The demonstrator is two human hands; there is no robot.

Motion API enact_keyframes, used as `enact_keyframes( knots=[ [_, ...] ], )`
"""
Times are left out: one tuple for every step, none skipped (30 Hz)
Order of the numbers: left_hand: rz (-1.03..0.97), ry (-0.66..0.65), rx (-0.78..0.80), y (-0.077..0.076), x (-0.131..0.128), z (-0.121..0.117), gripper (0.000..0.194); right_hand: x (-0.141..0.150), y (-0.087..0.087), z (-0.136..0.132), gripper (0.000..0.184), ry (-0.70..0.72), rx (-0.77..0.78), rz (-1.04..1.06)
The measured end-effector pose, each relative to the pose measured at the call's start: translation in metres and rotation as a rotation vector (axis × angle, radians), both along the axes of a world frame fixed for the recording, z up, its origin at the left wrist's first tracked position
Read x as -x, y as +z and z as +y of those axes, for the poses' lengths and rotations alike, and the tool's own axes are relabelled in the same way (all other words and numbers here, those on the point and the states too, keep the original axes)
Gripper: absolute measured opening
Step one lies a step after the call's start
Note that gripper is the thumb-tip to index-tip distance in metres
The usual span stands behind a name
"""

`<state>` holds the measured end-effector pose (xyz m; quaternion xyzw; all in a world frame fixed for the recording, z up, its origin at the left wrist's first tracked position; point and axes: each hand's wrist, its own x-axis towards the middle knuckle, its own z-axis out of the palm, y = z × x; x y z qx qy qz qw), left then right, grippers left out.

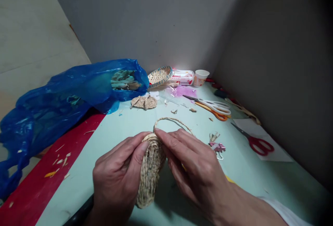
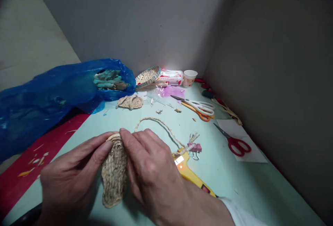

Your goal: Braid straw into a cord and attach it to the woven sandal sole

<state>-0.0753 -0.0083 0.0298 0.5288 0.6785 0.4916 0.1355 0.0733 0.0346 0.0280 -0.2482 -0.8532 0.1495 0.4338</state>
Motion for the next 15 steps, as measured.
enact_keyframes(
  knots=[
    [0.011,0.002,0.002,-0.0001,0.0002,0.0,0.018,-0.0001,-0.0007,0.0002,0.036,0.005,0.004,-0.001],
    [0.016,-0.001,0.007,-0.0004,0.0006,0.0003,0.018,-0.0002,-0.0015,0.0006,0.036,0.007,0.007,-0.002],
    [0.012,-0.005,0.014,-0.0007,0.0011,0.0006,0.018,-0.0003,-0.0022,0.0011,0.036,0.007,0.014,-0.005],
    [0.0,-0.012,0.025,-0.0009,0.0018,0.0011,0.019,-0.0003,-0.0027,0.0016,0.036,0.006,0.022,-0.008],
    [-0.018,-0.023,0.039,-0.0009,0.0025,0.0015,0.02,-0.0002,-0.0029,0.0021,0.035,0.004,0.03,-0.016],
    [-0.038,-0.04,0.056,-0.0005,0.0032,0.0019,0.022,0.0,-0.0028,0.0026,0.033,0.002,0.04,-0.026],
    [-0.056,-0.064,0.072,0.0002,0.004,0.0021,0.025,0.0002,-0.0025,0.0031,0.032,0.001,0.046,-0.036],
    [-0.068,-0.094,0.084,0.0013,0.0046,0.0024,0.027,0.0005,-0.002,0.0034,0.03,0.001,0.05,-0.046],
    [-0.074,-0.125,0.091,0.0027,0.005,0.0026,0.029,0.0007,-0.0014,0.0037,0.029,0.0,0.055,-0.055],
    [-0.076,-0.155,0.094,0.0042,0.0053,0.0029,0.031,0.0008,-0.0009,0.0039,0.028,0.0,0.06,-0.066],
    [-0.073,-0.181,0.096,0.0055,0.0054,0.0033,0.032,0.0006,-0.0006,0.004,0.027,0.001,0.066,-0.08],
    [-0.064,-0.197,0.098,0.0064,0.0053,0.0038,0.031,0.0003,-0.0005,0.004,0.028,0.004,0.069,-0.097],
    [-0.051,-0.207,0.1,0.0068,0.0051,0.0045,0.029,-0.0003,-0.0006,0.0039,0.029,0.007,0.072,-0.121],
    [-0.037,-0.212,0.101,0.0064,0.0049,0.0053,0.027,-0.0011,-0.001,0.0038,0.031,0.008,0.07,-0.142],
    [-0.021,-0.213,0.101,0.0055,0.0049,0.0061,0.025,-0.0021,-0.0016,0.0037,0.034,0.009,0.066,-0.164]
  ],
)
